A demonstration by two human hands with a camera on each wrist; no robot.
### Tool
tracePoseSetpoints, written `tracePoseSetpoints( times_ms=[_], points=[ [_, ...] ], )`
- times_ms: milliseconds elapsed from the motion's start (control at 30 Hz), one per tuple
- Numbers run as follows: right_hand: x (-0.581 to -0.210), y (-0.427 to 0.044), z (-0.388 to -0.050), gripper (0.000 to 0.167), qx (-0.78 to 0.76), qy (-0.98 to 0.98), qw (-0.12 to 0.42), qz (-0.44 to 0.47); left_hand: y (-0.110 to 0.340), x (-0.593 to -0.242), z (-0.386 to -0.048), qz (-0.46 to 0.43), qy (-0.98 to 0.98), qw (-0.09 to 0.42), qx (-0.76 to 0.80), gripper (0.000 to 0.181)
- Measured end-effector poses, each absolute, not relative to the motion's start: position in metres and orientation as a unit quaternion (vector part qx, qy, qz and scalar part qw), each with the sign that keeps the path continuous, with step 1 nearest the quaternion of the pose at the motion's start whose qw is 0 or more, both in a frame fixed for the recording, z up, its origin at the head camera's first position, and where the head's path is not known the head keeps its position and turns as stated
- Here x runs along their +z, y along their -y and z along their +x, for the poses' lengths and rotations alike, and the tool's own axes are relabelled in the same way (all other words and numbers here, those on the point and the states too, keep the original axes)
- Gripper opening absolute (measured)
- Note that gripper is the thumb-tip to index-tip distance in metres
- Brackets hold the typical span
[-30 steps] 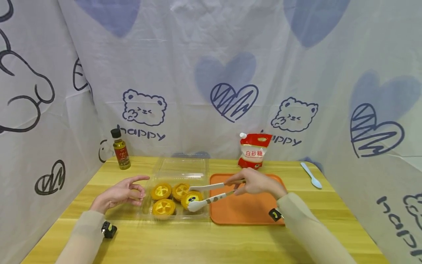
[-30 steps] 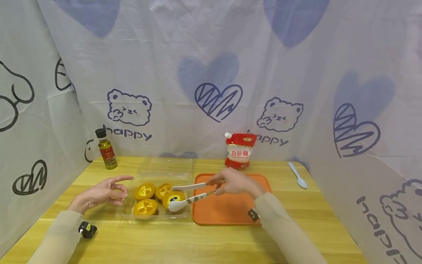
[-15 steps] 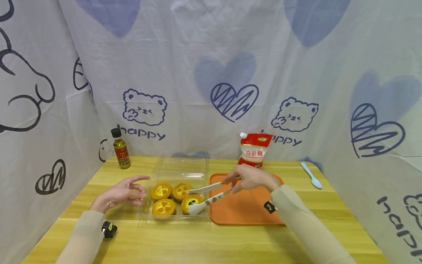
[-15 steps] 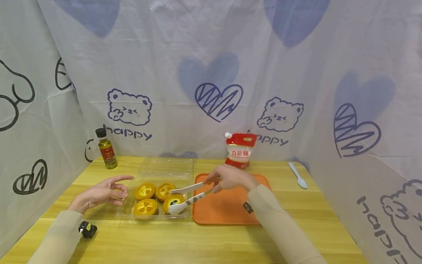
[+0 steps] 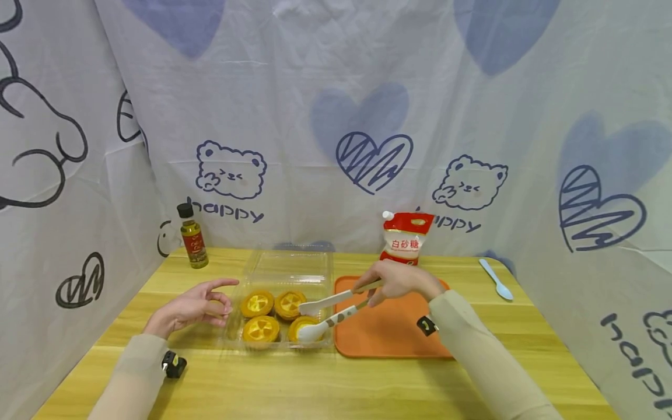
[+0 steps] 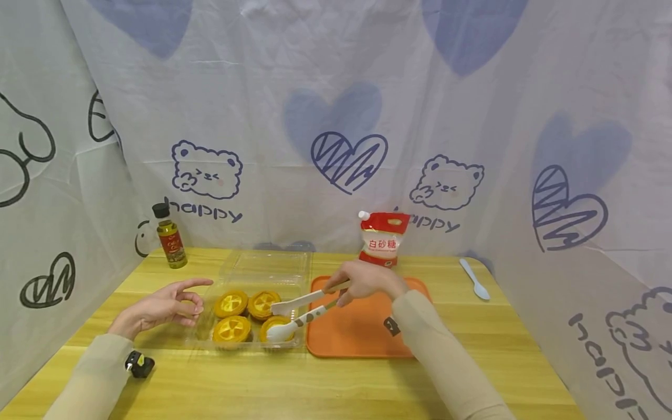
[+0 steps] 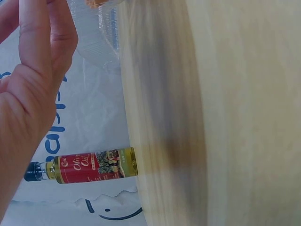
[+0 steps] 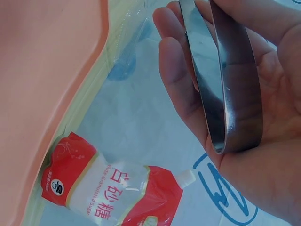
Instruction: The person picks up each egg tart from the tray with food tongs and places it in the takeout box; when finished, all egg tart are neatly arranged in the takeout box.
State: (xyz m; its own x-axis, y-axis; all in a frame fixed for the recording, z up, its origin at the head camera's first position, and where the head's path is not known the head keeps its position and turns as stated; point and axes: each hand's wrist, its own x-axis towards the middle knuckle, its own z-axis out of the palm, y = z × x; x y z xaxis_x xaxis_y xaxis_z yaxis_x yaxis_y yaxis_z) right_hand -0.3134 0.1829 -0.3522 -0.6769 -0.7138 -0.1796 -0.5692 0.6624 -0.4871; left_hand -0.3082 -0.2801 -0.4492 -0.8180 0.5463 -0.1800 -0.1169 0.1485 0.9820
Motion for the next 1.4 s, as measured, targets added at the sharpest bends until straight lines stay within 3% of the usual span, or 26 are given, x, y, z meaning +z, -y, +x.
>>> tracePoseSetpoints(
  times_ms=[1400],
  points=[
    [-0.394,-0.245,-0.292,0.049,-0.374,-0.862,0.144,-0.312,0.28,-0.449,-0.307,0.151,-0.711,0.256,0.638,0.084]
  ],
)
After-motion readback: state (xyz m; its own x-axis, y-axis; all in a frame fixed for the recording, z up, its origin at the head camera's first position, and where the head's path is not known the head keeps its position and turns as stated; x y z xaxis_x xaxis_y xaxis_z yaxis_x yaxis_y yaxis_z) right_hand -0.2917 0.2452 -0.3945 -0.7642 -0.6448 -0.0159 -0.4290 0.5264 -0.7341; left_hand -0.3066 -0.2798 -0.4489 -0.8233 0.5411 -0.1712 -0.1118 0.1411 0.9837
